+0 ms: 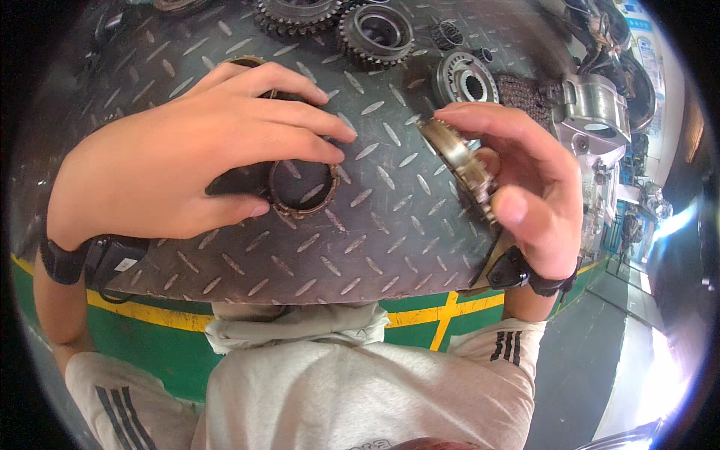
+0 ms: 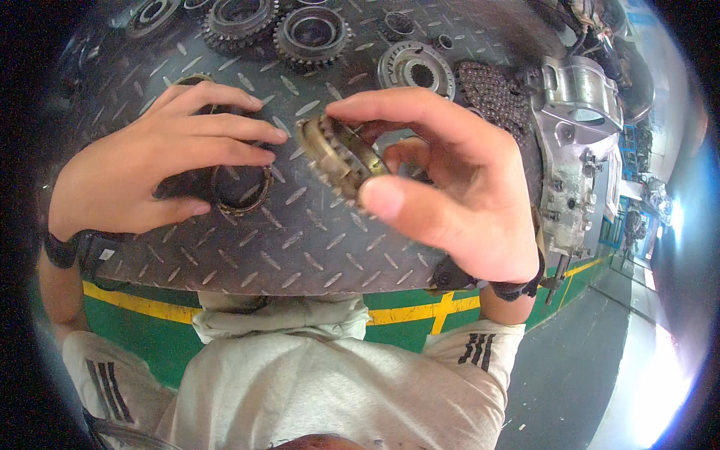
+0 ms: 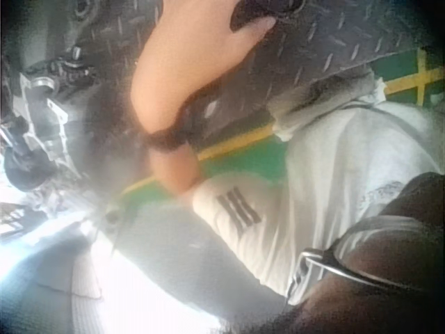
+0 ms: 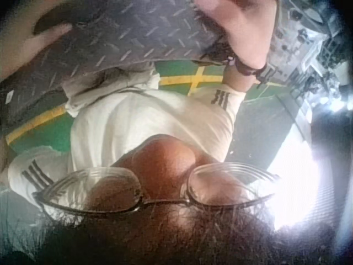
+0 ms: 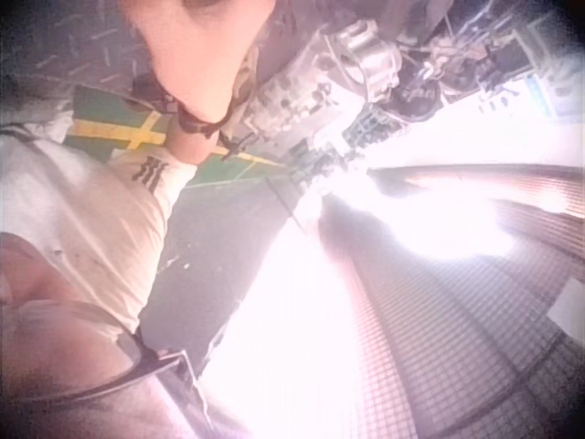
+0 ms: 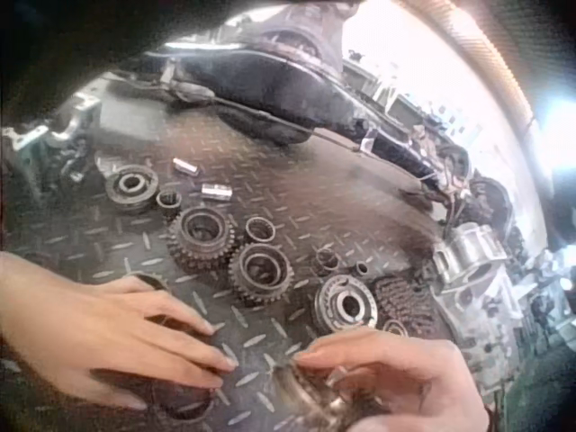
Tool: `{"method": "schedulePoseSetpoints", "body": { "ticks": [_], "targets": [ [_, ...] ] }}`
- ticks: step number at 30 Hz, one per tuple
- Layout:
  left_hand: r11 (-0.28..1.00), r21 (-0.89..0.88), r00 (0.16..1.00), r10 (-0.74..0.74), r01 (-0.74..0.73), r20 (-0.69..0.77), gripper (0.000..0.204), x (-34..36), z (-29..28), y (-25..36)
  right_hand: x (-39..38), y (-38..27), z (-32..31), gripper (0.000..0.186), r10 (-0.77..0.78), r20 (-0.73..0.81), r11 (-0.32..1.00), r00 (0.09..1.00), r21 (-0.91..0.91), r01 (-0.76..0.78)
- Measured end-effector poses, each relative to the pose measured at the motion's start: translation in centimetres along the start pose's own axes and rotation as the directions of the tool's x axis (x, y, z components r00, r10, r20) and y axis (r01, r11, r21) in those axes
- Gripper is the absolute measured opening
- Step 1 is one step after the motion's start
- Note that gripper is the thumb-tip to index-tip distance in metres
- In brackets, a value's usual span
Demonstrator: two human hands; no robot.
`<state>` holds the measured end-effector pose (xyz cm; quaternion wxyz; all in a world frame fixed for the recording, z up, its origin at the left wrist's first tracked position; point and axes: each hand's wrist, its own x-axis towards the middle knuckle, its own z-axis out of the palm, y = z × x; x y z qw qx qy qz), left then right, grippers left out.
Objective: The person organizes and fits various metal gears, synchronizer rings, and bearing components on a workbench.
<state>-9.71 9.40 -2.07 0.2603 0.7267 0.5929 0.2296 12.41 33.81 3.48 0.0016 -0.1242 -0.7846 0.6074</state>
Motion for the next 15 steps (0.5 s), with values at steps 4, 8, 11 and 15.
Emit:
{"method": "schedulePoseSetpoints", "body": {
  "ticks": [4,8,11,15],
  "targets": [
    [1.0,-0.005,1.0,0.025,-0.025,-0.005,0.076,-0.1,0.2,-0.3,0.0,0.3,0.0,0.092,0.09,0.008,0.996,0.996,-0.024,-0.09],
    [1.0,0.012,1.0,0.011,-0.011,0.004,0.074,-0.3,0.1,0.1,0.3,0.4,0.1,0.089,0.193,0.056,0.98,0.98,0.042,-0.195],
    [1.0,0.005,1.0,0.02,-0.02,0.014,0.074,-0.1,0.2,-0.2,0.6,1.6,-0.3,0.077,0.298,0.105,0.927,0.949,0.204,-0.314],
    [0.999,0.041,1.0,-0.003,0.003,0.008,0.073,-0.1,0.2,0.1,0.9,3.0,-1.0,0.065,0.299,0.259,0.885,0.918,0.284,-0.368]
  ]
}}
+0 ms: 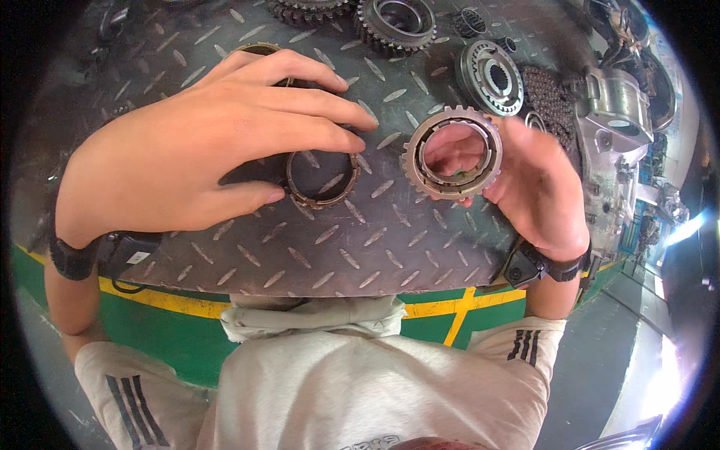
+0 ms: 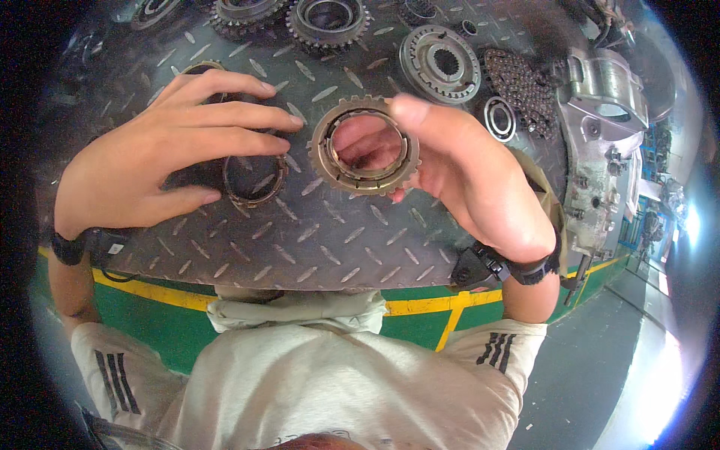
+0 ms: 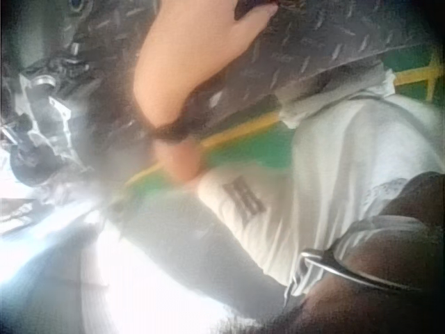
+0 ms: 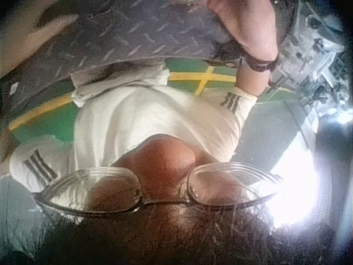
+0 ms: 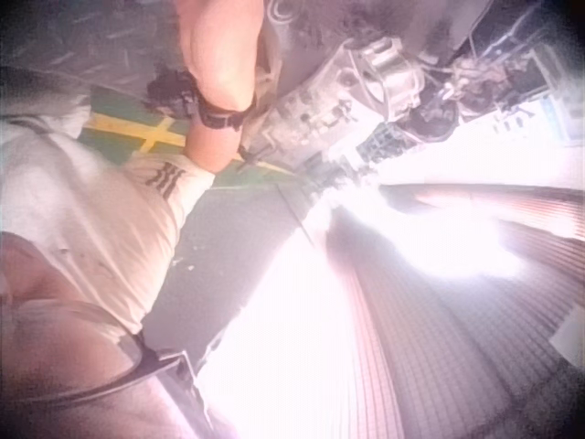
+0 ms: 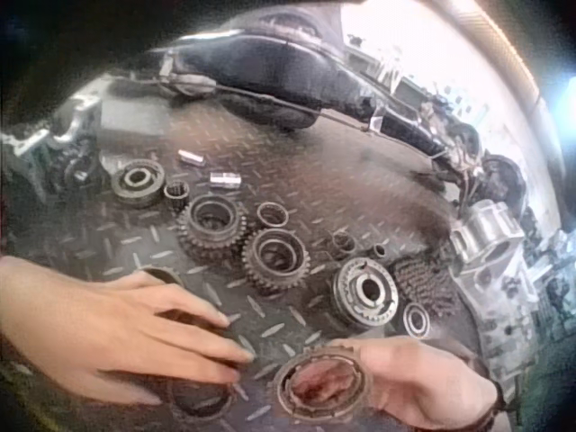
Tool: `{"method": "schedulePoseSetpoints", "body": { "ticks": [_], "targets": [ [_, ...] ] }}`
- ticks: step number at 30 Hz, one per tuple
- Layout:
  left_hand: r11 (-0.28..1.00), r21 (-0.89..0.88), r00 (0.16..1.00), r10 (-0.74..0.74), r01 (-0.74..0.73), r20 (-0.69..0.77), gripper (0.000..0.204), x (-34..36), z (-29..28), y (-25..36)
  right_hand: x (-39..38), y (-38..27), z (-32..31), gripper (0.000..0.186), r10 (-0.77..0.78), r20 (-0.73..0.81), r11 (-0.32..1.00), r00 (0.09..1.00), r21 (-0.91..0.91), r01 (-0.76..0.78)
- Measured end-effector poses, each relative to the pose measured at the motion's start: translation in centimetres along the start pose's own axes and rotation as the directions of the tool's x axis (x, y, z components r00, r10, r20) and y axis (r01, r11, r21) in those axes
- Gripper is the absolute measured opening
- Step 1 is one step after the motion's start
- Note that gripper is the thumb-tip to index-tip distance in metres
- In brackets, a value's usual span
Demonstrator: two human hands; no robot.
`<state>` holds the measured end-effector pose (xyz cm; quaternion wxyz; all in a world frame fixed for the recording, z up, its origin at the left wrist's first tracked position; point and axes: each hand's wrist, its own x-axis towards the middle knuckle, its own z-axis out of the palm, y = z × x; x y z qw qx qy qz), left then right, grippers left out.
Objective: The person organizes and fits various metal gears, synchronizer rings, and bearing components on a workbench.
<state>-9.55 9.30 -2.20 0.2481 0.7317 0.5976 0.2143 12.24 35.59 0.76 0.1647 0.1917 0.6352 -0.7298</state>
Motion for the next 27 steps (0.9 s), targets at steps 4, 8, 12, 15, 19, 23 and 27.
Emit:
{"method": "schedulePoseSetpoints", "body": {
  "ticks": [4,8,12,15,19,23,27],
  "targets": [
    [1.0,0.009,1.0,-0.008,0.008,0.006,0.072,0.0,0.0,0.1,0.0,-0.3,1.2,0.049,0.0,-0.062,0.972,0.998,-0.236,-0.015],
    [1.0,0.017,1.0,-0.013,0.013,0.021,0.073,0.1,0.1,-0.1,-0.1,-0.6,1.5,0.044,-0.014,-0.054,0.958,0.998,-0.287,-0.002],
    [0.999,0.031,1.0,-0.013,0.012,0.027,0.075,0.1,-0.1,0.2,-0.2,-0.2,1.5,0.041,-0.033,-0.048,0.932,0.998,-0.361,0.013],
    [1.0,0.022,0.999,-0.013,0.012,0.037,0.076,0.4,-0.3,0.1,-0.4,-0.1,2.2,0.036,-0.1,-0.128,0.91,0.987,-0.412,0.039],
    [1.0,0.011,0.999,-0.022,0.022,0.037,0.076,0.3,-0.4,0.2,-0.5,-0.5,1.8,0.033,-0.209,-0.165,0.747,0.964,-0.663,0.048],
    [0.999,0.028,0.999,-0.017,0.016,0.035,0.075,0.4,-0.3,0.2,-0.2,0.2,1.2,0.028,-0.305,-0.234,0.724,0.923,-0.687,0.066],
    [0.999,0.036,0.999,0.014,-0.012,-0.033,0.066,0.6,-0.3,-0.2,0.1,0.4,0.9,0.025,-0.388,-0.224,0.638,0.894,-0.766,0.085]
  ]
}}
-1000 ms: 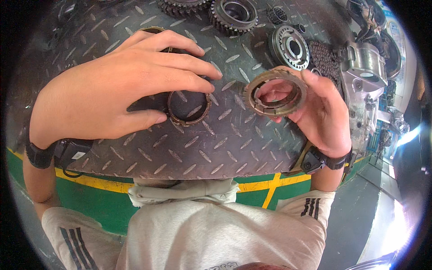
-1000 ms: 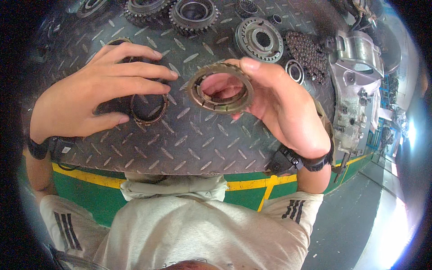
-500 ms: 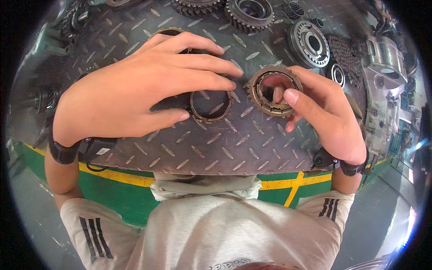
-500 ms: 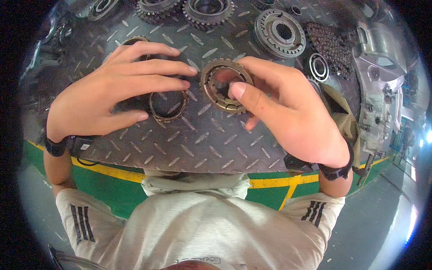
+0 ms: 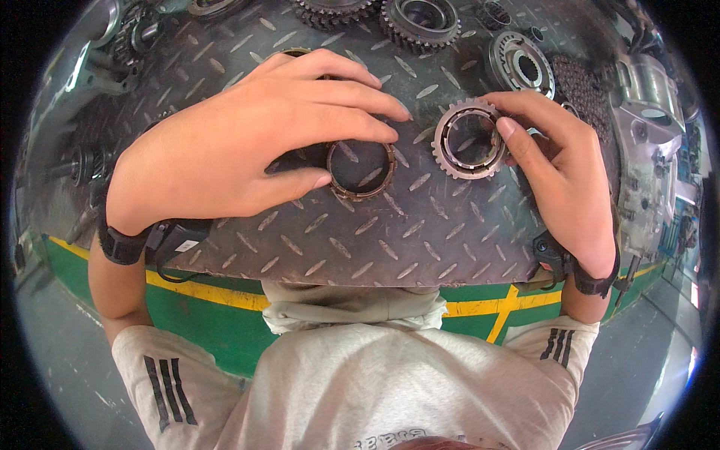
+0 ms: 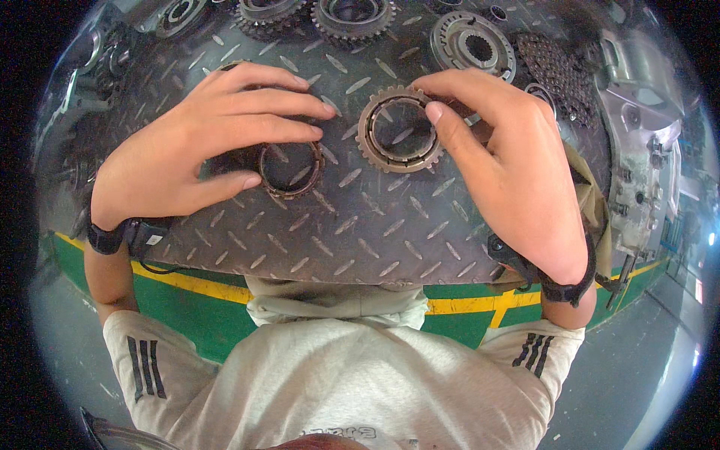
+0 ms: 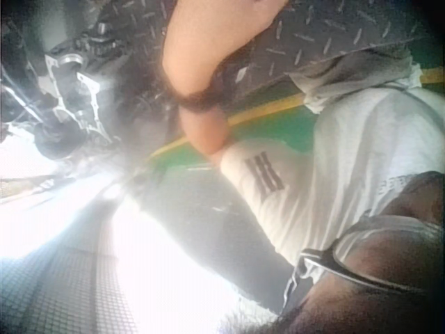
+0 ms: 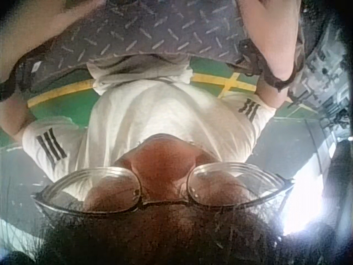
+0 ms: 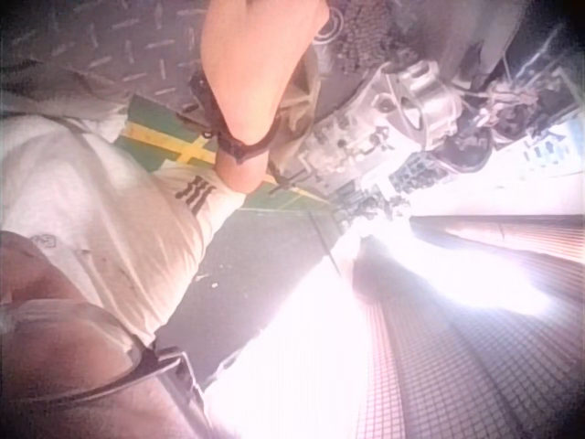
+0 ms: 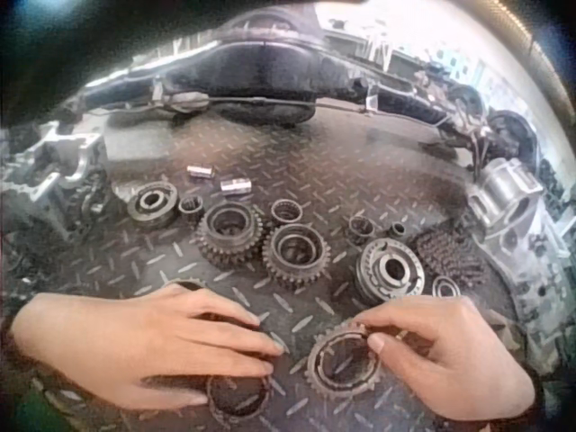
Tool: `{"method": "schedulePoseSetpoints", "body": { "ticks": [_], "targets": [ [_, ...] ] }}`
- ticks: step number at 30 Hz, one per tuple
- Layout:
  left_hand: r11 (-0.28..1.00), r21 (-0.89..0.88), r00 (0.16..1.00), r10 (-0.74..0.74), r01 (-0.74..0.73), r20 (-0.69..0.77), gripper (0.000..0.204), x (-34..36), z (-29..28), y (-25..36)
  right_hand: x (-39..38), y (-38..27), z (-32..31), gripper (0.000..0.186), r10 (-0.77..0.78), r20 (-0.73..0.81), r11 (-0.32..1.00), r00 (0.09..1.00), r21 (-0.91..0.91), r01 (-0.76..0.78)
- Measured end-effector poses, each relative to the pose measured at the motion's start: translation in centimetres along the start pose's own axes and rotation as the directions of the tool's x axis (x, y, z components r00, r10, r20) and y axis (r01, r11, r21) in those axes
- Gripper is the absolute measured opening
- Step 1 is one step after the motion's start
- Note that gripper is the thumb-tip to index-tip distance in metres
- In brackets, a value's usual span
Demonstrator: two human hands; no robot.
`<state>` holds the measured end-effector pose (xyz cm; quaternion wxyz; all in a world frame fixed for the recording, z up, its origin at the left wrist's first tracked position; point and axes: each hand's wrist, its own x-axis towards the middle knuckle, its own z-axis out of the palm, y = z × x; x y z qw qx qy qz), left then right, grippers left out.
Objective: The person organizes and fits various metal gears, synchronizer rings, and bearing components on a workbench.
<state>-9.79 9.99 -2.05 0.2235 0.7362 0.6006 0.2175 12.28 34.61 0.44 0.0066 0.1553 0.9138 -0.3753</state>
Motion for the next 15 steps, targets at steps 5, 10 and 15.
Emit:
{"method": "schedulePoseSetpoints", "body": {
  "ticks": [5,10,15],
  "targets": [
    [0.999,0.02,0.99,-0.045,0.048,-0.13,0.047,0.2,-0.7,0.0,-0.1,-0.4,-0.1,0.024,-0.056,-0.025,0.988,0.998,-0.145,0.052],
    [0.959,0.195,0.939,-0.14,0.208,-0.313,0.033,0.9,-1.7,1.5,-0.2,-0.3,0.3,0.027,-0.091,-0.063,0.988,0.994,-0.128,0.082],
    [0.887,0.328,0.926,-0.227,0.324,-0.3,0.051,-0.3,-1.0,1.0,-0.2,-0.6,0.2,0.035,-0.141,-0.062,0.979,0.988,-0.155,0.13]
  ]
}}
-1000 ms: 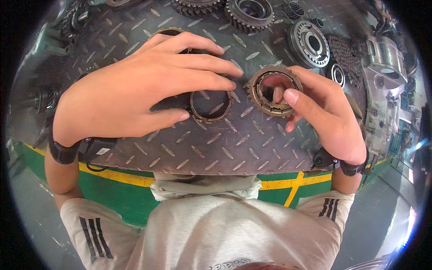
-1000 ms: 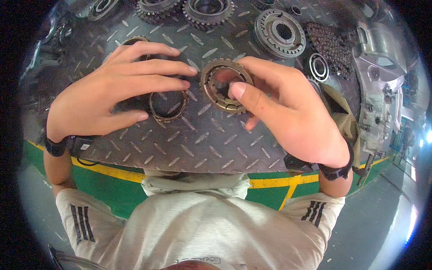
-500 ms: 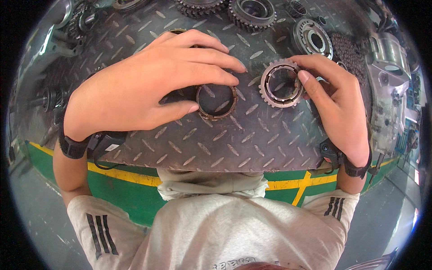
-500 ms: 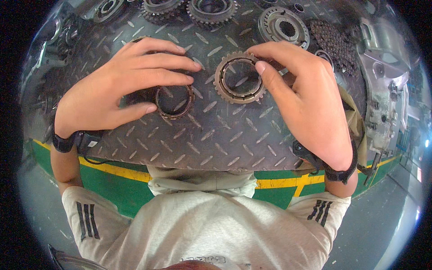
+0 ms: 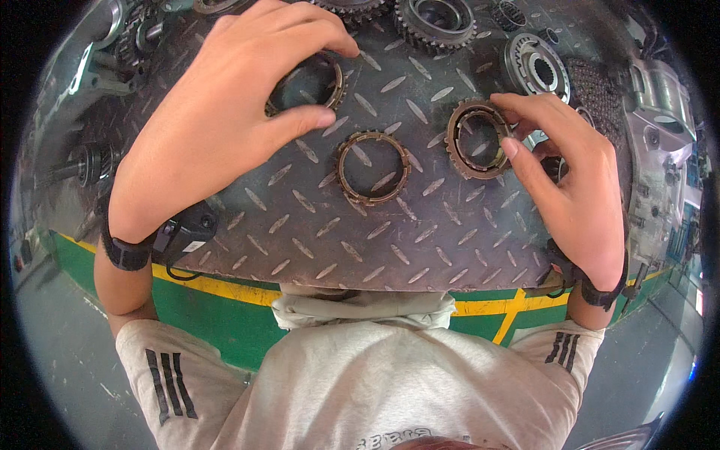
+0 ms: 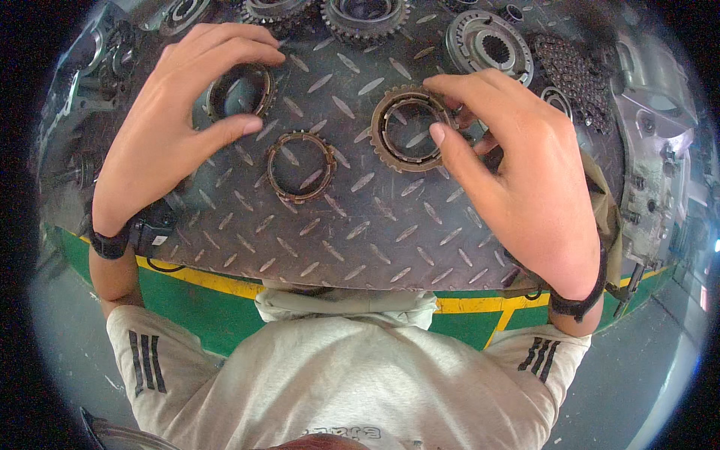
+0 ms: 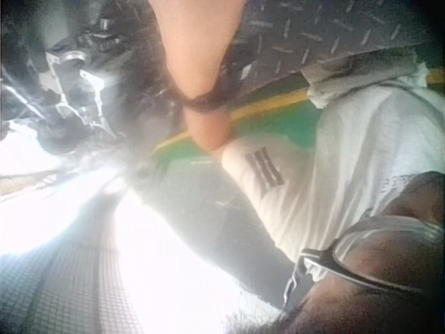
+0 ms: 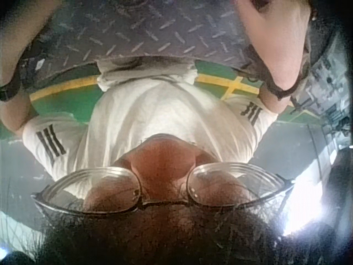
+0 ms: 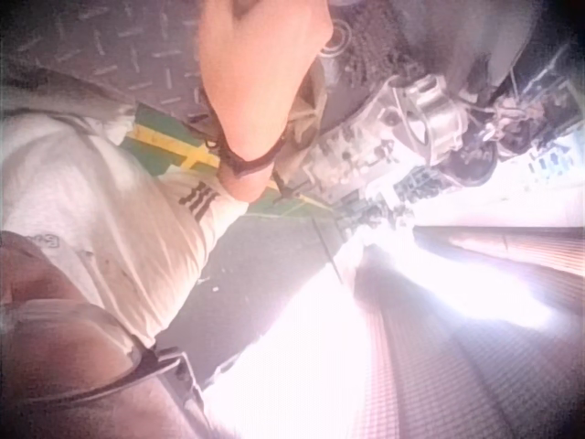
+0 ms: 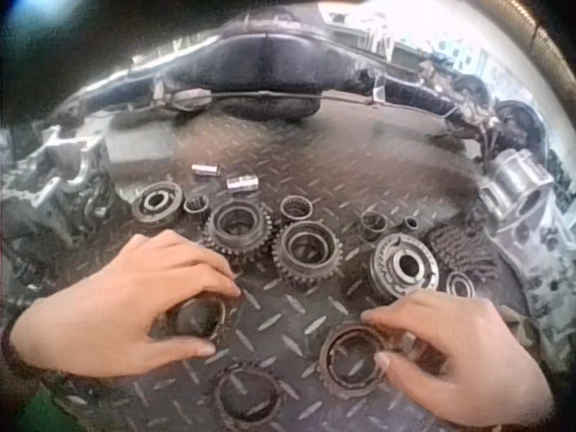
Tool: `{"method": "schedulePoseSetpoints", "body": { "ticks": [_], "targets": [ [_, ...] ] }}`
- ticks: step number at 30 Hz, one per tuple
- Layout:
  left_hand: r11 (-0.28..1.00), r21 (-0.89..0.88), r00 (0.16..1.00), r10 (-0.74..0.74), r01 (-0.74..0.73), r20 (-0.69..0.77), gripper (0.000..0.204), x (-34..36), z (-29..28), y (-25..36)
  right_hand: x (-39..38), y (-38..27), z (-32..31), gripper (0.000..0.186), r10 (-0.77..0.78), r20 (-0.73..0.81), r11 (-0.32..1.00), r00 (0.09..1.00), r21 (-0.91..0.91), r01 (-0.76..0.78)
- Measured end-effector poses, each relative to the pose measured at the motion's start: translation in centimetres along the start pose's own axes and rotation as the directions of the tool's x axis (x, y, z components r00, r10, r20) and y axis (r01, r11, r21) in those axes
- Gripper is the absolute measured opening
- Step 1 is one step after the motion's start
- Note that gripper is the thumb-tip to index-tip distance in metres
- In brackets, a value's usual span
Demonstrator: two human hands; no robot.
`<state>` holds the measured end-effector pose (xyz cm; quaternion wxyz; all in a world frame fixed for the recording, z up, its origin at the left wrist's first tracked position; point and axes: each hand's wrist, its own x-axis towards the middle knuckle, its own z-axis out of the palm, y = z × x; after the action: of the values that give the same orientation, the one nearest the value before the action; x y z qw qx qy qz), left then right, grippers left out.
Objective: The person organizes and fits various metal gears, synchronizer rings, and bearing components on a workbench.
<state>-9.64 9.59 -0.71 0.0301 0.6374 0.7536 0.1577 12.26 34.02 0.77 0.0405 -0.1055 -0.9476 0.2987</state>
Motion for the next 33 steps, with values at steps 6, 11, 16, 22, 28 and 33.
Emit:
{"method": "schedulePoseSetpoints", "body": {
  "ticks": [6,11,16,22,28,33],
  "targets": [
    [0.997,0.037,0.998,-0.063,0.062,0.027,0.066,-0.5,-0.2,0.5,0.1,0.5,-0.1,0.039,-0.041,0.053,0.999,0.998,-0.019,0.042],
    [0.994,-0.039,0.993,-0.099,0.102,0.062,0.062,-0.4,-0.8,-0.3,0.6,-0.1,0.0,0.04,-0.131,-0.021,0.983,0.991,-0.136,0.127],
    [0.97,-0.218,0.994,-0.105,0.111,0.039,0.054,0.9,-1.2,0.2,0.2,0.3,-0.9,0.044,-0.246,-0.026,0.96,0.969,-0.147,0.24],
    [0.529,-0.835,0.988,-0.063,0.15,0.138,0.075,0.7,-0.9,0.6,0.2,-0.7,0.3,0.074,-0.44,0.029,0.892,0.898,0.132,0.433],
    [0.325,-0.927,0.982,-0.025,0.187,0.189,0.076,1.1,0.5,2.1,-0.9,-2.0,1.6,0.083,-0.452,0.024,0.856,0.892,0.293,0.426],
    [0.199,-0.969,0.989,-0.038,0.148,0.143,0.064,1.9,2.8,2.3,-0.6,-1.9,2.0,0.067,-0.2,0.076,0.772,0.977,0.627,0.109]
  ]
}}
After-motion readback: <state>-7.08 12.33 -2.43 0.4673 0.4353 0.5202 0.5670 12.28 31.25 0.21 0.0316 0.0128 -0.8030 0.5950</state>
